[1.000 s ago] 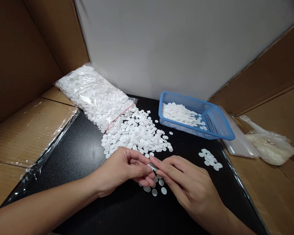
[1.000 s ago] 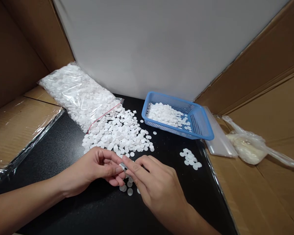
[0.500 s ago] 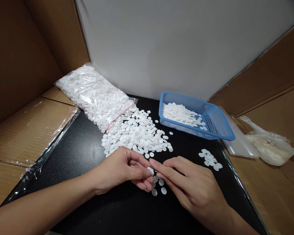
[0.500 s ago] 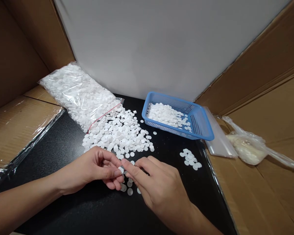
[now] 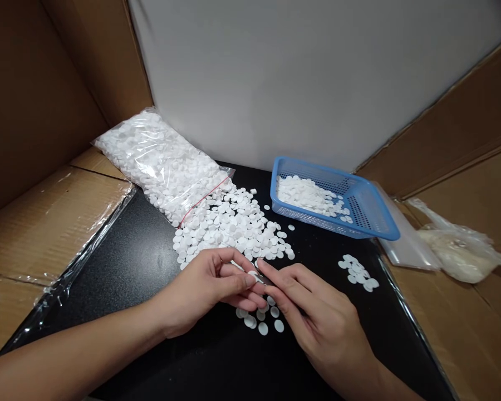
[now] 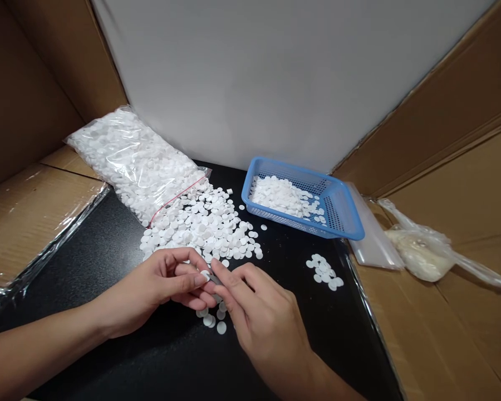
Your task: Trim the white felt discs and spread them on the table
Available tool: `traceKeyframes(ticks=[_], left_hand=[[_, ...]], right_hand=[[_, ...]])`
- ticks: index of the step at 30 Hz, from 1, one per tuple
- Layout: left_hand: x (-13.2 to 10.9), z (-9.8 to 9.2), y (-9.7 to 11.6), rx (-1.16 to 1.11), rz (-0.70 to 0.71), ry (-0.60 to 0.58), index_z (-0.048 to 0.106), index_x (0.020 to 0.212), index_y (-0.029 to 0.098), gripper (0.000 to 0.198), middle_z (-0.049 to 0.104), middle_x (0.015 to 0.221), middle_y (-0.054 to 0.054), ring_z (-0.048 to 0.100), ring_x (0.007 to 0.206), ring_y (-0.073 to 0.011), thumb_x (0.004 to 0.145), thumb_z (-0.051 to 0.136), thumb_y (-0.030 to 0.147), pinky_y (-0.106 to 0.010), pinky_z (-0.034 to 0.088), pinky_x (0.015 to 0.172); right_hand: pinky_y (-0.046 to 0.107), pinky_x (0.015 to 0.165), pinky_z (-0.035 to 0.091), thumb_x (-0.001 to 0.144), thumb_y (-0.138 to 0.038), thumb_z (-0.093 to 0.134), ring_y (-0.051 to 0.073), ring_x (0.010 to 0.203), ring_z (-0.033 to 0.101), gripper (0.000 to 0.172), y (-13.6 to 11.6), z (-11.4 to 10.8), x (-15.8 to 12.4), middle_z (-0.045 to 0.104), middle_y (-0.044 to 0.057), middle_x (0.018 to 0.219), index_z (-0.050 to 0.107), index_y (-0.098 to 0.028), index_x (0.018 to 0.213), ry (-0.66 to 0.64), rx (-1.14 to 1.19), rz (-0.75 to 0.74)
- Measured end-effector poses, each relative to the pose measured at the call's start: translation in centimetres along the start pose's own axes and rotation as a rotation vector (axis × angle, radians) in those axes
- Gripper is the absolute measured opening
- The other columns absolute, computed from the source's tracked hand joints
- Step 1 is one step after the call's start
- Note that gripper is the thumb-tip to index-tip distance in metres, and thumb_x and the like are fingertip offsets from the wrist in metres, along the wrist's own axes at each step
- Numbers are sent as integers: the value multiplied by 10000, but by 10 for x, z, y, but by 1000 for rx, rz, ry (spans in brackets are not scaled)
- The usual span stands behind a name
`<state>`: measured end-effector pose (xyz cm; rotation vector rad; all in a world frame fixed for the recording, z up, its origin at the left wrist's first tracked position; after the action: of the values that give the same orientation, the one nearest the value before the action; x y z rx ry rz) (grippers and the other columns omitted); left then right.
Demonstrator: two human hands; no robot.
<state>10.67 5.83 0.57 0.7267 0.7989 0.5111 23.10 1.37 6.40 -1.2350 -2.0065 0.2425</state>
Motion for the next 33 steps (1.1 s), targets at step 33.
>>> traceKeyframes(ticks=[33], left_hand=[[0, 3, -1, 10, -14, -33, 713, 839, 106, 307, 803, 828, -92, 764, 773, -148, 720, 886, 330, -208, 604, 750]], right_hand=[[233, 555, 514, 979, -96, 538, 138, 663, 610, 361, -7, -1, 2, 659, 34, 758, 665, -177, 1307, -25, -42, -66]])
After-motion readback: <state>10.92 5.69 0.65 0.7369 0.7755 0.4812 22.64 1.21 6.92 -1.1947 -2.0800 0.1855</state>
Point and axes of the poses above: each hand's wrist, its own x-axis towards the middle knuckle, its own z-axis out of the palm, y = z × x, the point moved 8 cm from there along x, towards the middle knuckle
